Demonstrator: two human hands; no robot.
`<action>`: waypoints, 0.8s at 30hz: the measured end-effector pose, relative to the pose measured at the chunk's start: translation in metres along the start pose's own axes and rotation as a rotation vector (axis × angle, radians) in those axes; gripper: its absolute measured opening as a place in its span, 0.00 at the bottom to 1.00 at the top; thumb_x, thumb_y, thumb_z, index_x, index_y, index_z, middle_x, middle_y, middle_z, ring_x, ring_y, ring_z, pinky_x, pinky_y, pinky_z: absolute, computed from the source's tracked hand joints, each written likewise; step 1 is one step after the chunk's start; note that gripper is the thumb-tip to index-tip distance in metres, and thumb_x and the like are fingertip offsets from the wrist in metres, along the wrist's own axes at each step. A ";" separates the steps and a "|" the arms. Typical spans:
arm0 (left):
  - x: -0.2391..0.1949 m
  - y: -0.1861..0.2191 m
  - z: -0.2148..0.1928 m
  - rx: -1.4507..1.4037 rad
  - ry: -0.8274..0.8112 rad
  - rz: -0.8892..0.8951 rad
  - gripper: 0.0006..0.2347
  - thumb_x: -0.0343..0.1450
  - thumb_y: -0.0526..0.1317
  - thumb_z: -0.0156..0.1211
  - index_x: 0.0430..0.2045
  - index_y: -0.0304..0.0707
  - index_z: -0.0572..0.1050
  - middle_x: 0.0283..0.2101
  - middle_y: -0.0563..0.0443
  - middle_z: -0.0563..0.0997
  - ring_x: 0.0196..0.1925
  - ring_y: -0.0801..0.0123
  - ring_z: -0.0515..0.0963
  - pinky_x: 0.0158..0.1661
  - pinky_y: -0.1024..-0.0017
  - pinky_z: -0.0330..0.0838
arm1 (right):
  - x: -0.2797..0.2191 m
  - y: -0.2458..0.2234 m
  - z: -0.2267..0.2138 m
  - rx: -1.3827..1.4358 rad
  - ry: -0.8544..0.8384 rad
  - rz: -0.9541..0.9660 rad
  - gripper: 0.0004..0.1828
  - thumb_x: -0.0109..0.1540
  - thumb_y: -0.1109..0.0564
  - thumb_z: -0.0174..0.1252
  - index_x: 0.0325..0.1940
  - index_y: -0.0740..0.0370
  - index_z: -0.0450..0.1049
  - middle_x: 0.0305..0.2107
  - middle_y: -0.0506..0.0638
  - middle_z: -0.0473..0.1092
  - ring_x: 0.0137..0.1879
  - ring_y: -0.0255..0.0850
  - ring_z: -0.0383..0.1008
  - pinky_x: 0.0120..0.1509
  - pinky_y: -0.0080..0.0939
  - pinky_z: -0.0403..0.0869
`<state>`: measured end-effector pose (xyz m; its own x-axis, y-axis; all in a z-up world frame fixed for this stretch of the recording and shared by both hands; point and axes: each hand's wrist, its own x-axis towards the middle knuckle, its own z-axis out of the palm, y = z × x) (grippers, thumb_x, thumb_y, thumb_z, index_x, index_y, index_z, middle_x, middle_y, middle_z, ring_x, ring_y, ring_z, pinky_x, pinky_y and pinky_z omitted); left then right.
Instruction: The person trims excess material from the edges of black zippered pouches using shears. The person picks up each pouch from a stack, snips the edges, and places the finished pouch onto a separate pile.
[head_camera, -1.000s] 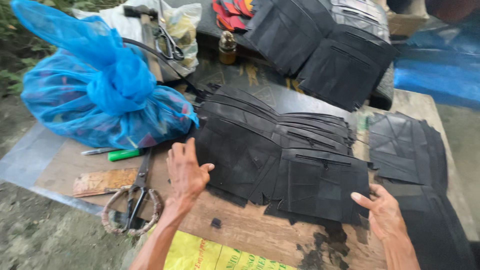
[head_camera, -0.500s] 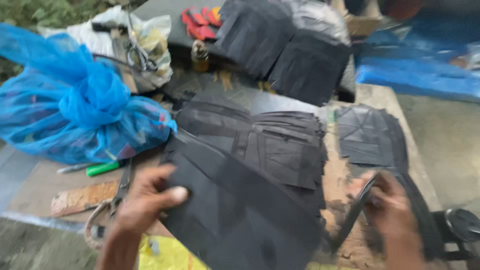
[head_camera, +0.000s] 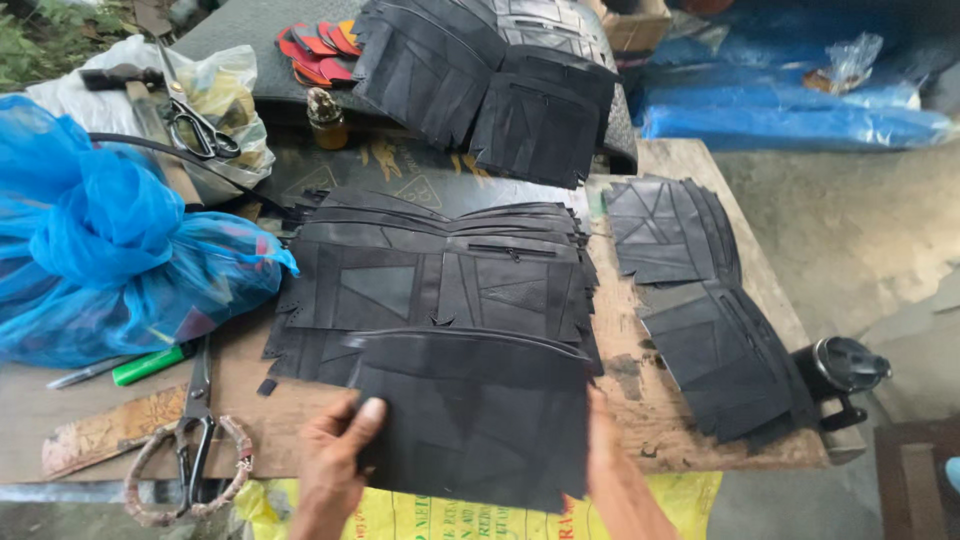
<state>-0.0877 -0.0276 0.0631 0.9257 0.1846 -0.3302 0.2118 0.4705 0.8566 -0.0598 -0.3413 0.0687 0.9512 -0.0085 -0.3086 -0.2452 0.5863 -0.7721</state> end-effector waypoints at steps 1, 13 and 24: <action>0.000 0.000 -0.009 -0.028 0.021 0.012 0.12 0.67 0.36 0.66 0.37 0.22 0.80 0.32 0.46 0.84 0.30 0.69 0.82 0.32 0.70 0.79 | -0.004 -0.001 0.001 -0.017 -0.001 0.014 0.25 0.72 0.51 0.55 0.65 0.75 0.70 0.35 0.49 0.68 0.42 0.39 0.66 0.47 0.41 0.65; 0.008 0.005 -0.013 0.174 -0.081 -0.028 0.11 0.66 0.39 0.69 0.34 0.26 0.83 0.29 0.49 0.85 0.27 0.73 0.80 0.31 0.74 0.76 | -0.053 -0.032 0.070 -0.486 -0.022 -0.343 0.18 0.66 0.56 0.55 0.55 0.72 0.75 0.42 0.48 0.78 0.47 0.31 0.72 0.56 0.31 0.69; 0.007 -0.008 -0.023 0.097 -0.103 0.008 0.11 0.67 0.36 0.68 0.35 0.22 0.82 0.32 0.43 0.85 0.29 0.69 0.82 0.33 0.72 0.78 | -0.056 -0.027 0.064 -0.670 0.076 -0.392 0.14 0.64 0.55 0.60 0.45 0.72 0.80 0.30 0.49 0.77 0.36 0.31 0.71 0.41 0.30 0.69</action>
<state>-0.0901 -0.0104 0.0453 0.9536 0.0964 -0.2851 0.2289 0.3829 0.8950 -0.0941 -0.3053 0.1423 0.9823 -0.1834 0.0379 0.0226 -0.0851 -0.9961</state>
